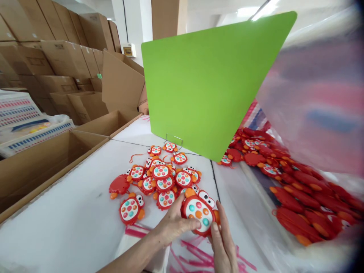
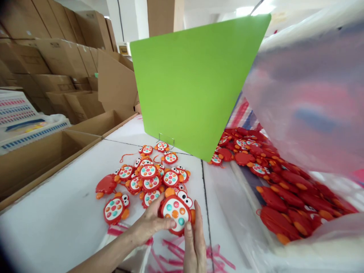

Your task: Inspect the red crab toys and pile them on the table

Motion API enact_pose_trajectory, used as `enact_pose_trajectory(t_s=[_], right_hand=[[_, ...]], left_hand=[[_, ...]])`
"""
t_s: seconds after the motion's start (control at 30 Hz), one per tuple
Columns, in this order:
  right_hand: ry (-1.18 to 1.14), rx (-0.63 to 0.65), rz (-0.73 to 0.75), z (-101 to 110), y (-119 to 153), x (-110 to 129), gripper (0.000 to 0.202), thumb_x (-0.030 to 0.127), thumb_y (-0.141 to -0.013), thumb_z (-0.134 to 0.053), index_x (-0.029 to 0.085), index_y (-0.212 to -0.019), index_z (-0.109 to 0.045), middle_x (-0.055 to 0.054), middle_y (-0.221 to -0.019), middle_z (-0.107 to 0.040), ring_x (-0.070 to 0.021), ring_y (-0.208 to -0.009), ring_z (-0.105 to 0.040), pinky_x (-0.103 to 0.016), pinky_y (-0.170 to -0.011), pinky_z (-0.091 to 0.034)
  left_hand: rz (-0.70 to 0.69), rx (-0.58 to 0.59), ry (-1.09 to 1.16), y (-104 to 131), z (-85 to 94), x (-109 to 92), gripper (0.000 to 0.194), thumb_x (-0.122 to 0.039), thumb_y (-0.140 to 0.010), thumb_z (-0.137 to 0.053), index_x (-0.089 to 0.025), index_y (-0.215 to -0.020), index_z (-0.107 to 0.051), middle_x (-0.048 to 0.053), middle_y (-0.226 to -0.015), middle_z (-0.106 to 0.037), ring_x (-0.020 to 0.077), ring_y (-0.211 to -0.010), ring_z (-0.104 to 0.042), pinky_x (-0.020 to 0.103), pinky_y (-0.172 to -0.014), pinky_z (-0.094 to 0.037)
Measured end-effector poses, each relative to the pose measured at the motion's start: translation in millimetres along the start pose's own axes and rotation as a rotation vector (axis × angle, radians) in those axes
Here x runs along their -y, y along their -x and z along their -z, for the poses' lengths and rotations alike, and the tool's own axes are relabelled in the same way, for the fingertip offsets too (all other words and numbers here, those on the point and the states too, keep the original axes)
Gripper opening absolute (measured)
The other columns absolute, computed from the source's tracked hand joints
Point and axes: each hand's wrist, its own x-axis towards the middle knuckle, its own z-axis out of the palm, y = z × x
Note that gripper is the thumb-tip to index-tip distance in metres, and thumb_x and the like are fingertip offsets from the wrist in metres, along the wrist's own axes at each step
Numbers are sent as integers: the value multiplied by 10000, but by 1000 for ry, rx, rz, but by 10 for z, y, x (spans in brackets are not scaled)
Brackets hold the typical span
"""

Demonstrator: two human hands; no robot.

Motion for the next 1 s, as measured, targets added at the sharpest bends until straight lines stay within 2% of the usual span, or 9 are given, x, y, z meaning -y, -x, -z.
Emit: enact_pose_trajectory(t_s=[0.07, 0.13, 0.23, 0.47, 0.57, 0.67, 0.73, 0.87, 1.0], right_hand=[[12, 8, 15, 7, -4, -29, 638, 544, -812, -527, 276, -1377, -403, 14, -1428, -421, -243, -1341, -316, -362, -1027, -381], [22, 20, 28, 9, 4, -44, 622, 533, -819, -520, 270, -1372, -411, 2, -1421, -433, -244, -1334, -328, -364, -1032, -373], [20, 41, 38, 0, 22, -52, 638, 525, -820, -520, 266, -1387, -383, -18, -1419, -436, -253, -1308, -374, -354, -997, -403], [64, 35, 53, -47, -48, -104, 807, 500, -722, -646, 216, -1399, -312, -116, -1345, -494, -279, -1113, -554, -375, -880, -482], [92, 70, 33, -69, -47, -87, 805, 501, -713, -654, 209, -1391, -331, -124, -1303, -534, -276, -1079, -574, -375, -866, -488], [-29, 96, 5, -94, -21, -23, 760, 511, -743, -620, 217, -1386, -341, -107, -1265, -573, -260, -1081, -582, -355, -864, -497], [-75, 66, -21, -100, -26, 10, 691, 521, -772, -585, 221, -1361, -384, -94, -1241, -594, -253, -1082, -584, -348, -865, -500], [-89, 33, -75, -65, -135, -47, 626, 529, -734, -626, 193, -1245, -491, -89, -1036, -687, -262, -892, -657, -352, -745, -538], [-121, 88, -132, -21, -436, -178, 618, 525, -703, -660, 185, -1194, -500, -63, -889, -703, -245, -774, -667, -334, -655, -540]], left_hand=[[30, 3, 52, -22, 6, 51, 684, -298, -649, -783, -186, -1237, -452, 92, -1061, -634, 238, -892, -635, 295, -692, -542], [52, -70, 112, -52, 14, 116, 724, -409, -692, -741, -169, -1282, -395, 121, -1038, -629, 240, -785, -649, 294, -561, -542], [63, -181, 161, -75, 14, 190, 825, -443, -673, -748, -140, -1324, -341, 147, -1025, -620, 227, -694, -641, 291, -483, -526], [48, -34, 185, -1, -28, 206, 678, -547, -809, -579, -207, -1344, -338, 140, -1138, -574, 236, -898, -625, 314, -646, -554], [58, -136, 174, -12, 7, 219, 736, -501, -770, -653, -187, -1348, -322, 141, -1087, -591, 238, -863, -632, 310, -623, -555], [62, -230, 87, -26, 52, 208, 717, -489, -741, -681, -178, -1313, -380, 146, -1142, -572, 248, -862, -631, 305, -588, -556], [64, -219, -2, -12, 62, 193, 693, -509, -739, -673, -191, -1297, -412, 139, -1200, -549, 260, -897, -627, 306, -591, -557], [41, -191, -110, 38, 43, 211, 613, -497, -752, -669, -221, -1264, -475, 105, -1271, -517, 254, -1073, -563, 293, -790, -531], [71, -211, -28, 4, 93, 298, 671, -579, -777, -588, -197, -1300, -415, 130, -1193, -552, 243, -923, -618, 329, -729, -524]])
